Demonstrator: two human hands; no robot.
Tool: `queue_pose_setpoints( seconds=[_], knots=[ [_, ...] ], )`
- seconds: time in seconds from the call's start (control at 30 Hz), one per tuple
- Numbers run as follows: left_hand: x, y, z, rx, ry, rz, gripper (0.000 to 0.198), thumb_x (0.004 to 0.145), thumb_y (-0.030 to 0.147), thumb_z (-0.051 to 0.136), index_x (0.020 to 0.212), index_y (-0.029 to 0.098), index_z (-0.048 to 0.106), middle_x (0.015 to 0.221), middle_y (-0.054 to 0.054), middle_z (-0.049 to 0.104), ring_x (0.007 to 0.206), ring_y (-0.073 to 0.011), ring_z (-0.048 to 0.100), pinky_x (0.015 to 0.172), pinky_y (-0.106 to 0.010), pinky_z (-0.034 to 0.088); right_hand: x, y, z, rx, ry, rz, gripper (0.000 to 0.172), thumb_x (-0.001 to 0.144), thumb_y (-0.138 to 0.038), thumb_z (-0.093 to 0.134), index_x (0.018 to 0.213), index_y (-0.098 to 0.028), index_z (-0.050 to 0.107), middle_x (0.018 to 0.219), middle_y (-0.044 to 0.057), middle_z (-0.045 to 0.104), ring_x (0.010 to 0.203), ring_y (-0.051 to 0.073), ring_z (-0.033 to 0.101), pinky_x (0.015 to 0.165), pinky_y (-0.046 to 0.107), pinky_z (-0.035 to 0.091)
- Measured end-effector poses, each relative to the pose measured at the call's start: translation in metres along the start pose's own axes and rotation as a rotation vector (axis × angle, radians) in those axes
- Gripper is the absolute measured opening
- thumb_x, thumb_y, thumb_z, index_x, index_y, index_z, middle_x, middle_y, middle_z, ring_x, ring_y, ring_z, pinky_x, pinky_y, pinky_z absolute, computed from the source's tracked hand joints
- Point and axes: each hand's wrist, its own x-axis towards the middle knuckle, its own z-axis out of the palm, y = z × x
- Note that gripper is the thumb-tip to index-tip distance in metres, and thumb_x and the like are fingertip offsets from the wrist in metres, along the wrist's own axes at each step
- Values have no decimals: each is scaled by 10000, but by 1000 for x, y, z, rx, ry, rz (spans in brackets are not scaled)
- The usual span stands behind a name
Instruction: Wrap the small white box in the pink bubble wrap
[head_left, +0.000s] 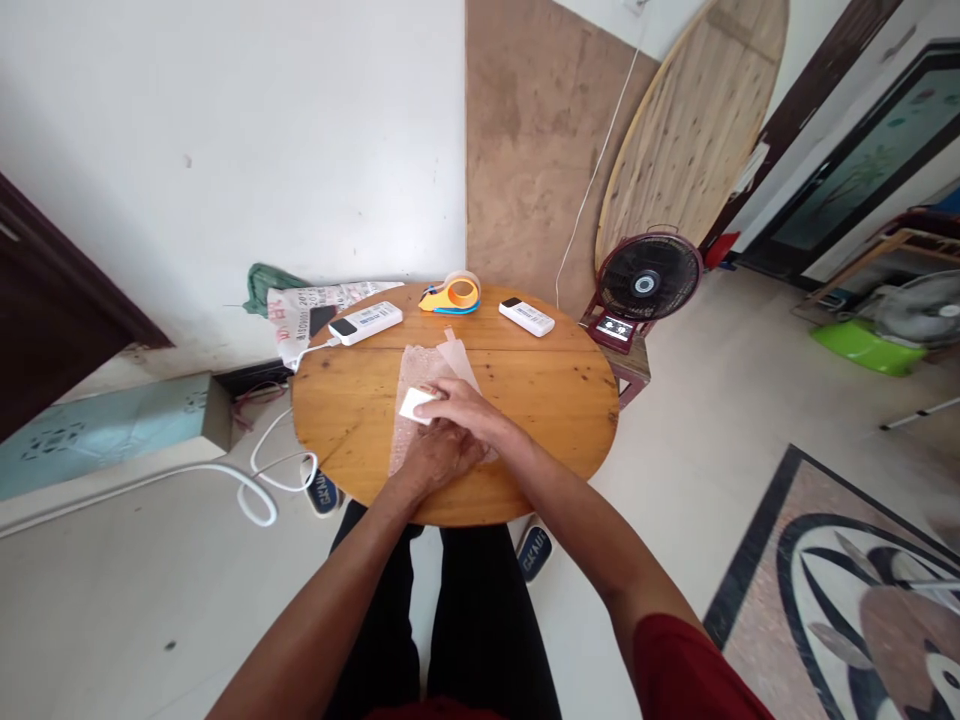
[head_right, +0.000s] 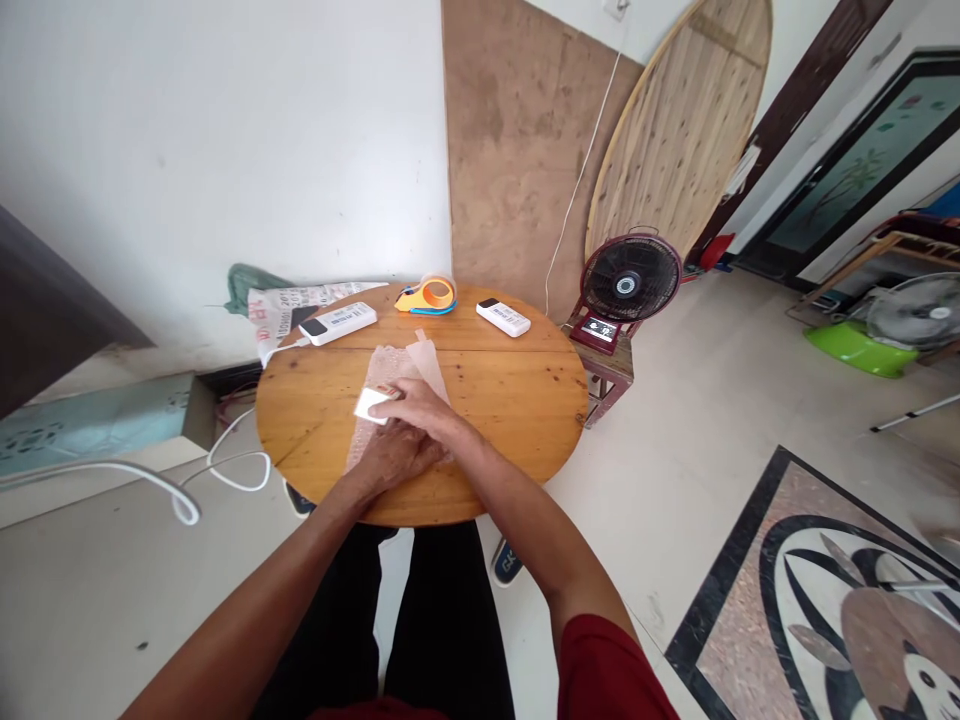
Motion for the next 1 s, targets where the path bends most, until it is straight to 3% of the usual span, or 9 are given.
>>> queue_pose_setpoints(
  seconds=[0.1, 0.23, 0.33, 0.43, 0.5, 0.6, 0.77, 1.0],
  knots=[
    [-3, 0, -6, 48, -44, 0, 540, 875, 536, 508, 1334, 261, 578, 1512, -145, 381, 1420, -433, 244, 1128, -672, 137, 4, 18, -25, 49, 92, 54, 244, 661, -272, 737, 870, -197, 634, 787, -34, 638, 751, 153, 592, 696, 265, 453],
    [-3, -2, -8, 38, -52, -11, 589, 861, 565, 516, 1381, 288, 526, 1532, -150, 338, 1437, -434, 200, 1123, -673, 110, -4, 33, -49, 92, 204, -1, 272, 650, -284, 741, 886, -185, 646, 808, -38, 628, 771, 129, 571, 725, 242, 434],
    [-4, -7, -8, -58, 10, -4, 517, 850, 530, 546, 1307, 295, 595, 1538, -111, 344, 1443, -398, 218, 1137, -629, 155, -5, 42, -54, 119, 228, -14, 316, 659, -295, 736, 943, -181, 655, 843, -29, 642, 785, 131, 575, 743, 249, 433],
    [-6, -17, -8, -178, 245, -122, 346, 877, 362, 495, 1136, 246, 692, 1404, -86, 525, 1368, -290, 393, 1144, -509, 271, -2, 47, -55, 68, 201, -25, 353, 654, -306, 744, 971, -176, 659, 868, -20, 654, 802, 140, 581, 751, 257, 437],
    [-6, -24, -7, -182, 400, -247, 313, 831, 256, 493, 1052, 211, 711, 1233, -87, 646, 1233, -262, 527, 1102, -464, 350, -1, 48, -54, 17, 184, -30, 374, 656, -305, 740, 996, -173, 655, 880, -14, 659, 813, 149, 588, 762, 265, 445],
    [-5, -31, -3, -161, 426, -381, 294, 783, 204, 491, 968, 183, 719, 1019, -89, 724, 1034, -265, 628, 1020, -451, 424, -3, 48, -53, -113, 133, -49, 426, 650, -287, 735, 1050, -177, 636, 941, 0, 666, 865, 172, 603, 805, 296, 467],
    [-2, -36, -1, -318, 458, -474, 415, 783, 147, 423, 1144, 156, 627, 958, -70, 737, 944, -214, 668, 936, -384, 487, -8, 49, -52, -315, 71, -225, 622, 635, -233, 743, 1226, -196, 554, 1236, 62, 607, 1135, 220, 558, 988, 360, 431],
    [-3, -40, -1, -461, 504, -541, 454, 789, 137, 410, 1214, 182, 563, 942, -34, 734, 853, -171, 677, 881, -335, 517, -11, 47, -61, -324, 32, -161, 525, 690, -220, 696, 1200, -197, 575, 1170, 48, 632, 1044, 199, 606, 940, 349, 473]
  ],
)
